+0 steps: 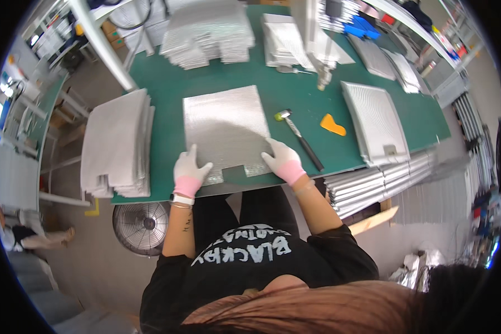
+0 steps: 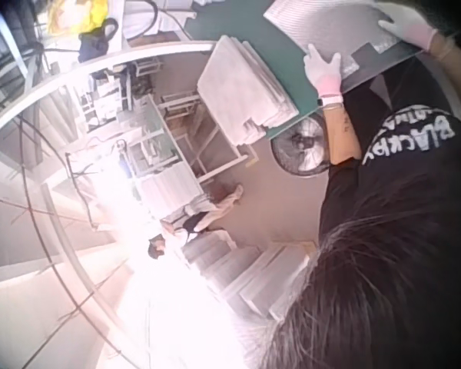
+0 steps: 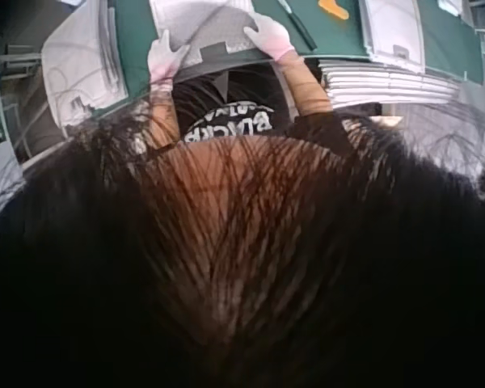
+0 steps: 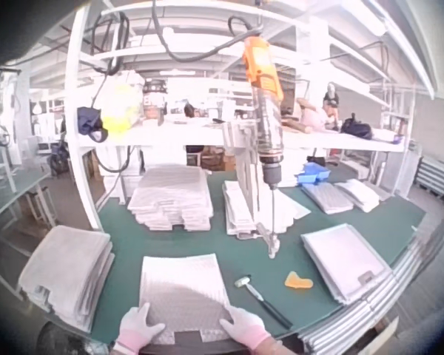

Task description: Assemble metal mesh filters into frames using various tools at a manufacturing workstation.

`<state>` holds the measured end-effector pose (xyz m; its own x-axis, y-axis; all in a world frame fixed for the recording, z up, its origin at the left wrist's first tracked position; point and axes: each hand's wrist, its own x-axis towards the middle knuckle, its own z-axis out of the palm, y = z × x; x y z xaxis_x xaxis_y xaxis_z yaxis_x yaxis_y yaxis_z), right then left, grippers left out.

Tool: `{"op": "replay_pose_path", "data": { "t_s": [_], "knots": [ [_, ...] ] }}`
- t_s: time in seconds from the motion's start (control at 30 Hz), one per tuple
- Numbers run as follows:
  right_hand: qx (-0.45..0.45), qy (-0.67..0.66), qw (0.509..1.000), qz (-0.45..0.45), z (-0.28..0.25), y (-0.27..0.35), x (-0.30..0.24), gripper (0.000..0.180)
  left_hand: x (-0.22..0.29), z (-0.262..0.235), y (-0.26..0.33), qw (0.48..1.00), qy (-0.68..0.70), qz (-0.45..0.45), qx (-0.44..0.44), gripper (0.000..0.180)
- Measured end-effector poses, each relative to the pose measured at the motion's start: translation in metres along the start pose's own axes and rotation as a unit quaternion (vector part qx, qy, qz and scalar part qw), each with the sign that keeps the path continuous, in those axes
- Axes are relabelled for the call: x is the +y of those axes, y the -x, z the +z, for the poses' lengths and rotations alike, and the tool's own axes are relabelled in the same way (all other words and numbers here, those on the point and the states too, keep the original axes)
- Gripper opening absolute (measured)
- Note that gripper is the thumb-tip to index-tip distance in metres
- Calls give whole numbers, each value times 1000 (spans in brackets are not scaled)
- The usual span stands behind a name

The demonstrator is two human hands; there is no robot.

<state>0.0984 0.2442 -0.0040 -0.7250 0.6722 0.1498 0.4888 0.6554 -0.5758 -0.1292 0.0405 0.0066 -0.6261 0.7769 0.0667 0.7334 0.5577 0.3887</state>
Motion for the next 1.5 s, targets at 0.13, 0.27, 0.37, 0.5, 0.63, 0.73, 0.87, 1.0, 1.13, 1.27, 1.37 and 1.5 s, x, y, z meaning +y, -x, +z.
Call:
{"op": "replay_pose_path", "data": {
  "t_s": [0.13, 0.27, 0.37, 0.5, 0.63, 0.73, 0.87, 1.0, 1.13, 1.27, 1.37, 1.5],
  "knots": [
    [-40, -27, 999, 20, -1, -8, 0, 43, -13, 12, -3, 999, 8, 25, 30, 80],
    [-80, -11, 995, 52, -20, -6, -22, 40, -25, 14, -11, 999, 18, 21, 26, 79],
    [24, -28, 998, 46, -20, 26, -14, 45, -15, 10, -19, 999, -27, -25, 0, 80],
    [243, -93, 959, -111, -46, 133, 21, 22, -43, 12, -24, 976, -162, 129, 64, 72],
    [347, 28, 937, 19, -50, 270, 130, 5, -60, 14, -31, 975, -116, 189, 17, 53],
    [318, 109, 904, 266, -29, 349, 239, 8, -55, 10, -42, 964, -193, 184, 20, 46],
    [70, 303, 894, 321, -12, 404, 316, 27, 40, 8, -45, 926, -345, 144, 61, 45],
    [-238, 158, 785, 550, -73, 398, 292, 37, 157, 14, -21, 930, -209, 240, 181, 53],
    [-152, 24, 711, 687, -38, 467, 322, 63, 255, 63, 9, 922, -37, 377, 80, 55],
    [76, -125, 726, 672, 70, 536, 384, 59, 317, 109, 20, 885, -4, 466, -11, 59],
    [239, -2, 670, 703, 67, 527, 410, 33, 326, 128, 15, 876, -44, 473, -83, 64],
    [446, 94, 697, 554, -11, 469, 436, 27, 342, 137, 17, 880, -141, 444, -90, 66]
  ]
}}
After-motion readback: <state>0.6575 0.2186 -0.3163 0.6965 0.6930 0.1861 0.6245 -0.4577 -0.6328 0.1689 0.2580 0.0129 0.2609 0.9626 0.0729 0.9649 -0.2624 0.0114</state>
